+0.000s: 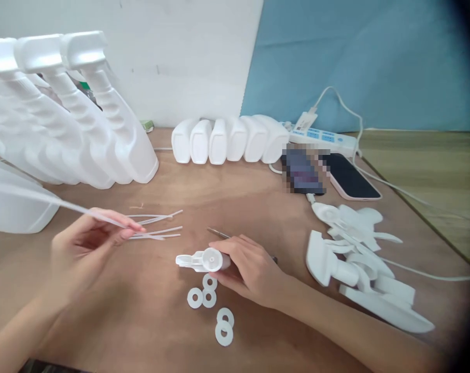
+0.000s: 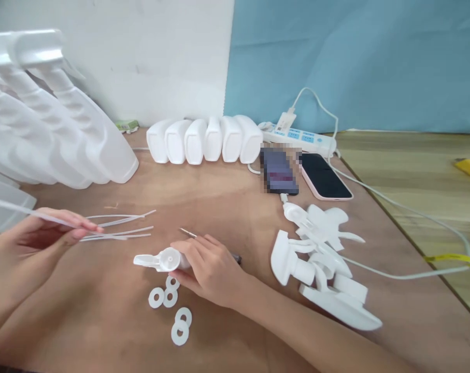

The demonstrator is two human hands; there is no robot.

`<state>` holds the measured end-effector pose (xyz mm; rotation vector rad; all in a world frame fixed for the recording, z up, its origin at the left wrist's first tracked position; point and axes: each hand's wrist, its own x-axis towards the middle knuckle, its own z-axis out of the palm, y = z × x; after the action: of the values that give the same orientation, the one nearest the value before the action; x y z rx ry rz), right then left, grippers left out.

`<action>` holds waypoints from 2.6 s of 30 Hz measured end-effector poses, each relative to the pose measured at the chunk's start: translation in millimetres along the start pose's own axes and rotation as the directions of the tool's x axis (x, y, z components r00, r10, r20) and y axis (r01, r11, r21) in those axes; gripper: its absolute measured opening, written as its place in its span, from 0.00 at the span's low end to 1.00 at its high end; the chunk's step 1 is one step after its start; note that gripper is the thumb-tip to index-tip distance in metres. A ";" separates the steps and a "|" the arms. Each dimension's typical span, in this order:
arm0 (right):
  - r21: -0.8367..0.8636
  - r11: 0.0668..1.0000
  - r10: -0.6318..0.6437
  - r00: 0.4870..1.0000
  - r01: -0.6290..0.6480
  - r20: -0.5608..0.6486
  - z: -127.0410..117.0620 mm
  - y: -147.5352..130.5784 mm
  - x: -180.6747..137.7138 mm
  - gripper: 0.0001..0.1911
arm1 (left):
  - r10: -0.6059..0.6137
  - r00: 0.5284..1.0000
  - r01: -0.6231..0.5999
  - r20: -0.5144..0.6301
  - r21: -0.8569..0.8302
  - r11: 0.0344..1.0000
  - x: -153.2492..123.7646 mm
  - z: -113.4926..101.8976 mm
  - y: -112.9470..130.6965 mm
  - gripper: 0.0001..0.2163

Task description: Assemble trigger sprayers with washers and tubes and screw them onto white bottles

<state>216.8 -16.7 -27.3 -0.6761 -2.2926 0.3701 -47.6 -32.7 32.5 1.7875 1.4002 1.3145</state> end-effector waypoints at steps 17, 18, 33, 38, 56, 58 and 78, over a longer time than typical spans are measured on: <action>-0.071 0.996 -0.052 0.999 0.051 -0.012 -1.1 -2.2 -3.2 0.11 | 0.103 0.965 -0.074 0.239 -0.128 0.989 -0.5 57.6 35.7 0.05; -0.072 0.996 -0.053 0.999 0.052 -0.008 -1.2 -2.3 -3.0 0.11 | 0.097 0.967 -0.070 0.235 -0.120 0.990 -0.9 57.9 36.7 0.05; -0.083 0.995 -0.060 0.998 0.058 -0.017 -1.3 -2.3 -2.1 0.11 | 0.191 0.949 -0.188 0.252 -0.037 0.982 -4.9 55.0 34.6 0.09; -0.102 0.993 -0.062 0.998 0.059 -0.024 -0.5 -0.7 -3.7 0.12 | 0.276 0.913 -0.297 0.302 0.026 0.955 -4.1 48.4 33.2 0.13; -0.143 0.988 -0.058 0.998 0.054 -0.025 3.0 2.0 -5.8 0.20 | 0.170 0.903 -0.268 0.396 0.206 0.941 5.0 61.6 56.3 0.01; -0.159 0.986 -0.058 0.998 0.053 -0.023 4.5 3.2 -6.0 0.19 | 0.125 0.887 -0.240 0.444 0.212 0.947 6.7 59.5 57.2 0.02; -0.160 0.987 0.026 0.999 -0.022 0.023 2.7 -2.2 1.8 0.18 | -0.090 0.624 -0.348 0.776 0.379 0.858 41.5 62.9 73.6 0.06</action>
<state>213.1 -17.7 -27.2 -0.7833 -2.3573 0.2081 40.8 -8.8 84.5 2.4121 1.1276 0.0665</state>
